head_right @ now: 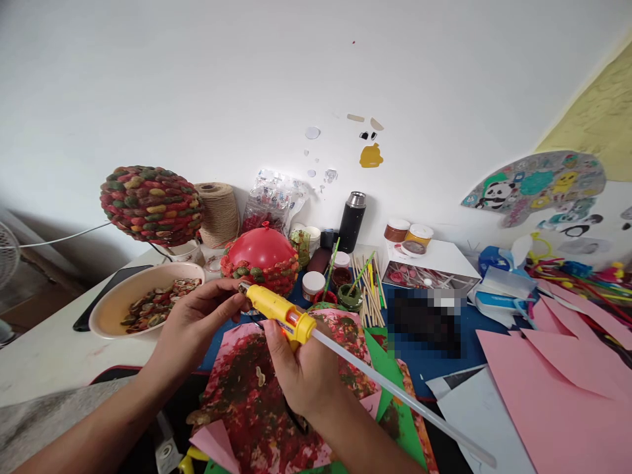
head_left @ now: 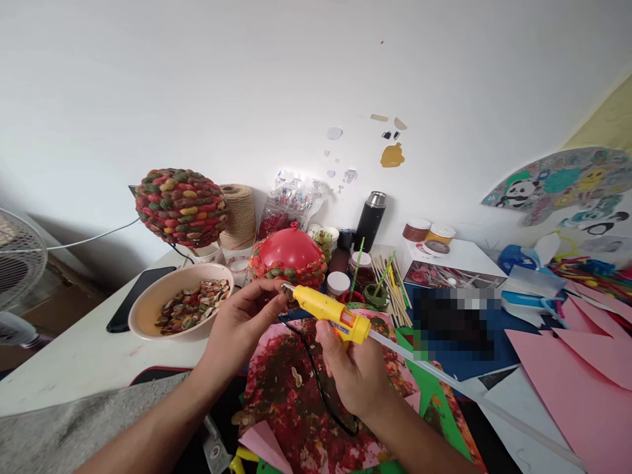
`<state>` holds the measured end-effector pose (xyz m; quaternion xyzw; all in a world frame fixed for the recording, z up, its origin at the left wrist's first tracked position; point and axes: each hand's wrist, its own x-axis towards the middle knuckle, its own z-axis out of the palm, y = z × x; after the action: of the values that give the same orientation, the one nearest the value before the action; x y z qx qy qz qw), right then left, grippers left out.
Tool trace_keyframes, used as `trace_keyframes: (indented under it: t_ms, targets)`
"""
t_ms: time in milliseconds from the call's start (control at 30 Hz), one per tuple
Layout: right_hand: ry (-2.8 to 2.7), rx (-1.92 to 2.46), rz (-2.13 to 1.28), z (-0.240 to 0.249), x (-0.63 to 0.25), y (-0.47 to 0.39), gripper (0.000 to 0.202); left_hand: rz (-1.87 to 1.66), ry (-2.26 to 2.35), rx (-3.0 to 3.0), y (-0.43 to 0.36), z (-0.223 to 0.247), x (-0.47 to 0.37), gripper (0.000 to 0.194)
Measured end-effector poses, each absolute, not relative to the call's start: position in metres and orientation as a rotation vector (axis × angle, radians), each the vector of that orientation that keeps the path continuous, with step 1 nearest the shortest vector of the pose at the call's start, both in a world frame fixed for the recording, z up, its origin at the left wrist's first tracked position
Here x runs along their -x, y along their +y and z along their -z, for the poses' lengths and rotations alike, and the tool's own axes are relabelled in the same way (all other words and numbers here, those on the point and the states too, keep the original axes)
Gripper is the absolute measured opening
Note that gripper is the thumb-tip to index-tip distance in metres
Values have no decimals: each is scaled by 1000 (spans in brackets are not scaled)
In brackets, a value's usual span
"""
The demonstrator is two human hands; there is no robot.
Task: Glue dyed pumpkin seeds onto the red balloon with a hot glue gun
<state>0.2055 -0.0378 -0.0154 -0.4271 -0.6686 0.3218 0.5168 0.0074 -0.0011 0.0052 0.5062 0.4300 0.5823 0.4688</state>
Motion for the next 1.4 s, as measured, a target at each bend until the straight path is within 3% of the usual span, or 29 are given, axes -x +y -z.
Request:
trace_keyframes:
  t_ms: [1400]
  targets:
    - [-1601,1062,-787,14,-207,-37,60,-1480,1069,-1281,2,-1,-4,41]
